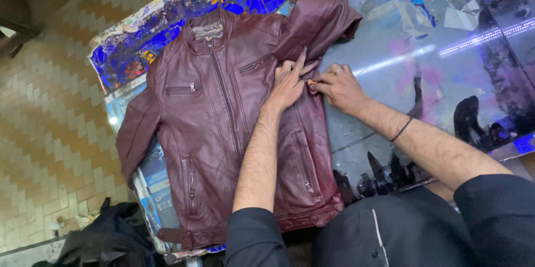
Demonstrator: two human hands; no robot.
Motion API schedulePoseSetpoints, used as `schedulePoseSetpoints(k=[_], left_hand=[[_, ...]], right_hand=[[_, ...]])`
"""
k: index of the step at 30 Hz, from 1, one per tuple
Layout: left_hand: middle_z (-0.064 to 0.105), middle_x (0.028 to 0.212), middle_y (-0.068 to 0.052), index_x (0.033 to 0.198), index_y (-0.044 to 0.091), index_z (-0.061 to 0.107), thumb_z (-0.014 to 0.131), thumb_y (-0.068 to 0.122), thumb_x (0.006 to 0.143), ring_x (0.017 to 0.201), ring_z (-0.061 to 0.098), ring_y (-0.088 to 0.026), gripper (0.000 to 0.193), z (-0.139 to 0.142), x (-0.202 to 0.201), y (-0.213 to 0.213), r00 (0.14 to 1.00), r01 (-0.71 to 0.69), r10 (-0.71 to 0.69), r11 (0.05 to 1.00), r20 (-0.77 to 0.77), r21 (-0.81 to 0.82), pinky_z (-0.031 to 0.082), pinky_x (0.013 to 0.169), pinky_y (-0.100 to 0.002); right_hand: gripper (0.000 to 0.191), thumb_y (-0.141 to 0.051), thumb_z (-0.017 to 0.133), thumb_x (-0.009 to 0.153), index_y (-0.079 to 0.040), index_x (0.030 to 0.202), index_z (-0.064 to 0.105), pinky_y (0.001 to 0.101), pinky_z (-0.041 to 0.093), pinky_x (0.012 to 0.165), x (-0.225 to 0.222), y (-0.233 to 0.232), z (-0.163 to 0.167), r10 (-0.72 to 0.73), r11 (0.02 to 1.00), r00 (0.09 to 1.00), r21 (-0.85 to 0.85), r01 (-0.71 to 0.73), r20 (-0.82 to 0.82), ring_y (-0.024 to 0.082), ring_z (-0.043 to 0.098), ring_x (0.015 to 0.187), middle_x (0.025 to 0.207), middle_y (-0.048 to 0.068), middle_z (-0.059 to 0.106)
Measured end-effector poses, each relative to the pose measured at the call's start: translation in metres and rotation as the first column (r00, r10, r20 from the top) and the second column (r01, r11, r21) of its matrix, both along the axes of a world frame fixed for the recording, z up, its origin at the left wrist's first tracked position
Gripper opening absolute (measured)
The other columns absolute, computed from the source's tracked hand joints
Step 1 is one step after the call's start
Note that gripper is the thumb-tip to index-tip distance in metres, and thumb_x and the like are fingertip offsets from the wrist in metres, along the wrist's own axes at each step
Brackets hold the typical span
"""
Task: The person lays a maroon leather jacket flat on a glass work table and rubs a dye-soaked sponge over its surface, working section by section across the chest, pockets, sleeves and zipper areas, repositioning the jacket to reach new areas while applying color evenly.
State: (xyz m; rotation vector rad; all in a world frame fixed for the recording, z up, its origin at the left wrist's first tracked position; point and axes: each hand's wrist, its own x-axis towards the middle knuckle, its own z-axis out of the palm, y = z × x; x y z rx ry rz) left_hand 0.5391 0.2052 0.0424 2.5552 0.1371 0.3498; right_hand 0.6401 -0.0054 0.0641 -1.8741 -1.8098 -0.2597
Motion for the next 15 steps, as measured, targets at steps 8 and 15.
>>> schedulePoseSetpoints(k=[8,15], left_hand=[[0.067,0.144,0.008,0.164,0.013,0.027,0.058,0.003,0.08,0.112,0.052,-0.019,0.09,0.003,-0.003,-0.004,0.997,-0.016,0.017,1.0,0.071,-0.01,0.032,0.104,-0.038],[0.071,0.129,0.004,0.16,0.015,0.036,0.061,0.005,0.085,0.123,0.055,-0.02,0.08,0.012,-0.03,0.007,0.972,-0.025,0.025,1.0,0.232,-0.001,0.033,0.115,-0.039]], right_hand=[[0.044,-0.006,0.065,0.074,-0.018,0.115,0.077,0.0438,0.043,0.094,-0.011,-0.019,0.0,0.154,0.988,0.988,-0.024,-0.154,0.008,0.026,0.057,0.108,0.118,-0.002,0.07],[0.029,-0.015,0.068,0.084,-0.018,0.111,0.077,0.044,0.045,0.088,-0.041,-0.02,0.031,-0.075,0.993,0.996,-0.098,0.07,-0.055,0.026,0.059,0.104,0.11,0.001,0.07]])
